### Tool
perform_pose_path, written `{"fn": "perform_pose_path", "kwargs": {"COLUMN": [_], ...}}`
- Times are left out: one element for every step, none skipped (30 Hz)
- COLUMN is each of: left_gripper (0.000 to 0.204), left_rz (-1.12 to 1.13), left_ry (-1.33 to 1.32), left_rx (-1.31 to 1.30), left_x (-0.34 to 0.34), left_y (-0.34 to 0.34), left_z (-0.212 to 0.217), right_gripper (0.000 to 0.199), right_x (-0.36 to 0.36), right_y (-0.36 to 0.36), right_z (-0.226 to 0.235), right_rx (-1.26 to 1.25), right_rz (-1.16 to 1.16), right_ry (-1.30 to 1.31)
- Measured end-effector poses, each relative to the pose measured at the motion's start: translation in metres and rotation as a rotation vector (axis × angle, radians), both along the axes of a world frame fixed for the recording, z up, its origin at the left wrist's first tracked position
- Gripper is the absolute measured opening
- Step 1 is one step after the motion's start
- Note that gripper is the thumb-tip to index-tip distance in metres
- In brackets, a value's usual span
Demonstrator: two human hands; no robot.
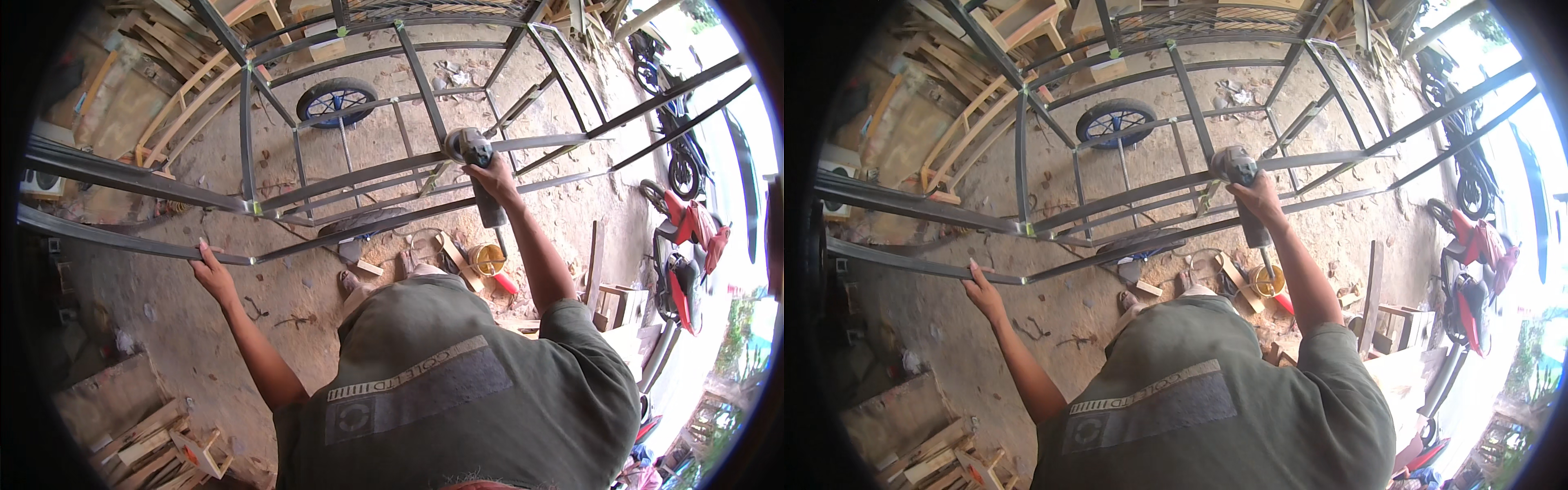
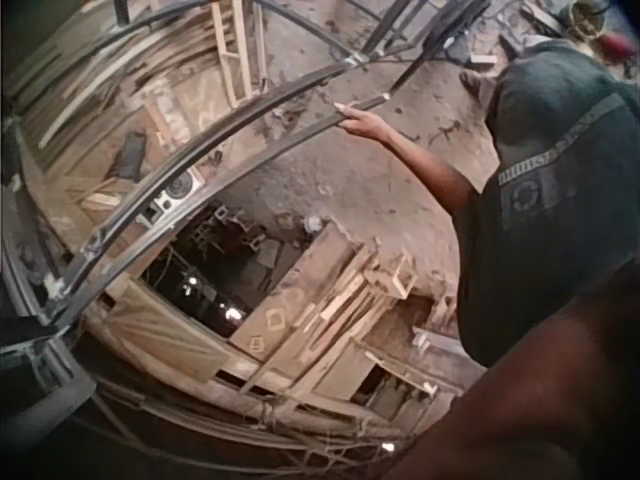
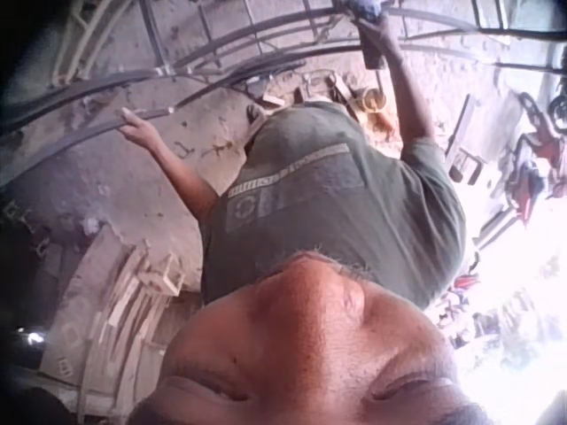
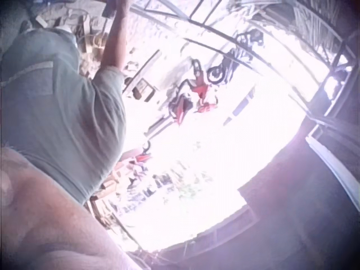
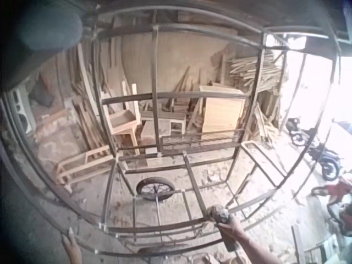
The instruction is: The person uses an angle grinder to smooth the joints and surfaces of a large metal cage-like frame, holding the tool with both hands and moving it along various bars of the structure while sparks fly from the contact points.
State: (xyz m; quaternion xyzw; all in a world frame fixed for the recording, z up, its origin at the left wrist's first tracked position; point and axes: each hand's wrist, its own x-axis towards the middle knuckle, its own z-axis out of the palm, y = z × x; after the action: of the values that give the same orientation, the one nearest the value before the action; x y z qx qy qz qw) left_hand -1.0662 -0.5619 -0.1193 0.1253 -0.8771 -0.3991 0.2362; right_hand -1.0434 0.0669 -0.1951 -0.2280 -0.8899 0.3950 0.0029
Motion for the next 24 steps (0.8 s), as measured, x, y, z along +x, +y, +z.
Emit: {"fn": "perform_pose_path", "kwargs": {"left_gripper": [0.041,0.041,0.041,0.042,0.042,0.043,0.044,0.045,0.044,0.043,0.042,0.04,0.04,0.042,0.047,0.046,0.045,0.043,0.042,0.041,0.039,0.038,0.036,0.035], "left_rz": [-0.007,-0.016,-0.01,-0.008,-0.015,-0.01,-0.006,-0.018,-0.005,0.01,0.017,0.026,0.037,0.047,0.12,0.141,0.163,0.19,0.21,0.232,0.256,0.258,0.267,0.278], "left_ry": [0.007,0.014,-0.019,-0.054,-0.09,-0.094,-0.098,-0.098,-0.094,-0.09,-0.085,-0.03,0.025,0.079,0.068,0.077,0.086,0.09,0.087,0.084,0.08,0.089,0.1,0.112], "left_rx": [-0.013,-0.021,-0.007,0.005,0.016,0.025,0.033,0.043,0.041,0.041,0.038,0.029,0.02,0.013,-0.139,-0.142,-0.141,-0.141,-0.145,-0.15,-0.156,-0.138,-0.122,-0.103], "left_x": [0.0,-0.002,-0.004,-0.009,-0.015,-0.016,-0.017,-0.02,-0.019,-0.016,-0.015,-0.012,-0.005,0.002,0.01,0.021,0.033,0.044,0.053,0.062,0.07,0.076,0.084,0.09], "left_y": [0.0,0.001,0.001,0.001,0.003,0.004,0.006,0.009,0.006,0.001,-0.002,0.001,0.005,0.009,0.008,0.008,0.008,0.01,0.013,0.017,0.02,0.017,0.012,0.01], "left_z": [-0.001,0.0,0.001,0.004,0.007,0.008,0.009,0.011,0.008,0.003,-0.001,-0.003,-0.006,-0.006,-0.006,-0.005,-0.005,-0.004,-0.001,0.006,0.009,0.008,0.008,0.007], "right_gripper": [0.07,0.069,0.068,0.067,0.066,0.065,0.061,0.056,0.054,0.053,0.052,0.051,0.051,0.052,0.053,0.054,0.054,0.054,0.054,0.055,0.056,0.056,0.056,0.056], "right_x": [0.007,0.017,0.026,0.035,0.043,0.049,0.055,0.067,0.068,0.071,0.071,0.073,0.075,0.075,0.075,0.075,0.076,0.076,0.076,0.075,0.07,0.065,0.056,0.047], "right_y": [0.0,0.005,0.006,0.005,0.013,0.012,0.01,0.043,0.04,0.04,0.036,0.034,0.051,0.052,0.049,0.046,0.046,0.045,0.047,0.05,0.056,0.062,0.066,0.066], "right_z": [0.01,0.011,0.021,0.034,0.038,0.051,0.068,0.034,0.046,0.063,0.086,0.102,0.093,0.106,0.121,0.132,0.142,0.148,0.151,0.152,0.152,0.152,0.15,0.152], "right_rx": [-0.001,0.038,0.018,-0.005,-0.024,-0.043,-0.119,-0.086,-0.146,-0.205,-0.223,-0.238,-0.164,-0.118,-0.101,-0.084,-0.088,-0.092,-0.097,-0.034,0.029,0.092,0.223,0.358], "right_rz": [-0.008,-0.044,-0.072,-0.103,-0.145,-0.184,-0.19,-0.229,-0.25,-0.271,-0.253,-0.241,-0.228,-0.208,-0.18,-0.15,-0.13,-0.105,-0.078,-0.017,0.045,0.109,0.169,0.226], "right_ry": [-0.038,-0.022,0.011,0.04,0.061,0.08,0.139,0.176,0.232,0.288,0.309,0.331,0.285,0.227,0.215,0.204,0.19,0.172,0.154,0.123,0.093,0.062,0.038,0.018]}}
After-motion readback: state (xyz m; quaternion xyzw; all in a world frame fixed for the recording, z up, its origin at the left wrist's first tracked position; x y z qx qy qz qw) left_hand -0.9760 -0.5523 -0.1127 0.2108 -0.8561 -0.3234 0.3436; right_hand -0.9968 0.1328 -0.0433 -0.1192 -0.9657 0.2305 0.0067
